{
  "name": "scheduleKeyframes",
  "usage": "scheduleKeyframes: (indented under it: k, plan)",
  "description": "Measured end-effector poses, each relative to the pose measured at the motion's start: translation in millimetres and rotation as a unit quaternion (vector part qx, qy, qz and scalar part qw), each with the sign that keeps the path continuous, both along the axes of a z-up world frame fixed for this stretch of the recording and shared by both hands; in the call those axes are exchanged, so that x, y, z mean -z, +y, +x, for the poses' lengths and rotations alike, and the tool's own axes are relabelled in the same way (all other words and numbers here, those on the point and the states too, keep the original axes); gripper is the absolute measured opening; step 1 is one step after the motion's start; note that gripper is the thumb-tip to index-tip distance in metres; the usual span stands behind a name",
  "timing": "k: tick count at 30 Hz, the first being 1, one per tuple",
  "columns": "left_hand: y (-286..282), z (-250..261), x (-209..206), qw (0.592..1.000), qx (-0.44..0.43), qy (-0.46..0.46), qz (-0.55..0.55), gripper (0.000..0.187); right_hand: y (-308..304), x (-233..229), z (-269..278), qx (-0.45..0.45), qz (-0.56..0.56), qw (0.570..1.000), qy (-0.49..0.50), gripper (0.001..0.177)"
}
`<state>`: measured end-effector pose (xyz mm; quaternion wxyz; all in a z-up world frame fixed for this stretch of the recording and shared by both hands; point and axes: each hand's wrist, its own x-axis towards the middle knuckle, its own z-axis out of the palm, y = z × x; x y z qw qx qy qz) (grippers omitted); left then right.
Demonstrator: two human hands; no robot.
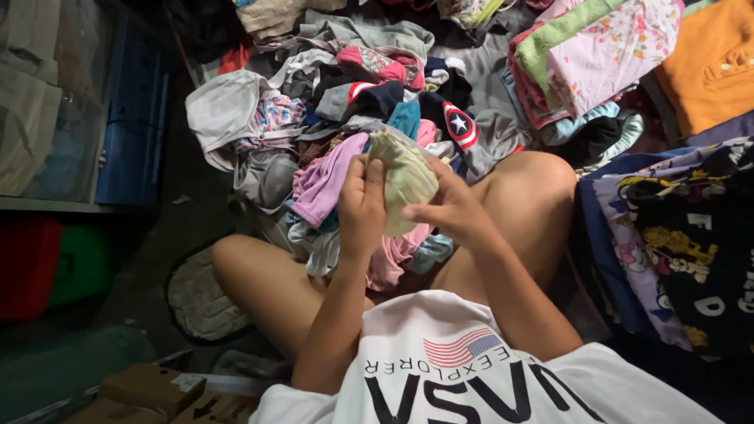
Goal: Sorting and folding a large pile of laundry while sitting on a bed.
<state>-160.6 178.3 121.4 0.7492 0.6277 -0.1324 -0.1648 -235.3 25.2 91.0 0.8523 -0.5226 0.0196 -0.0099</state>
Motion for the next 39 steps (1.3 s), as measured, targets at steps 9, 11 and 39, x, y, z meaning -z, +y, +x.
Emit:
scheduleKeyframes:
  k: [9, 11, 39]
  plan:
    - [-17.5, 19.4, 24.6, 0.996, -0.071, -0.002, -0.061, 0.026, 1.7, 10.0, 7.1, -0.041, 0.14, 0.989, 0.028, 0.055]
    - [-19.3, 21.9, 12.8, 0.992, -0.01, 0.085, -0.097, 0.029, -2.6, 5.9, 9.5, -0.05, 0.156, 0.985, 0.045, 0.057]
    - [-161.8, 277.9, 119.0, 0.835, 0.06, -0.393, 0.379, 0.05, -224.5, 90.2, 269.4, 0.4, 0.02, 0.913, -0.079, 0.036]
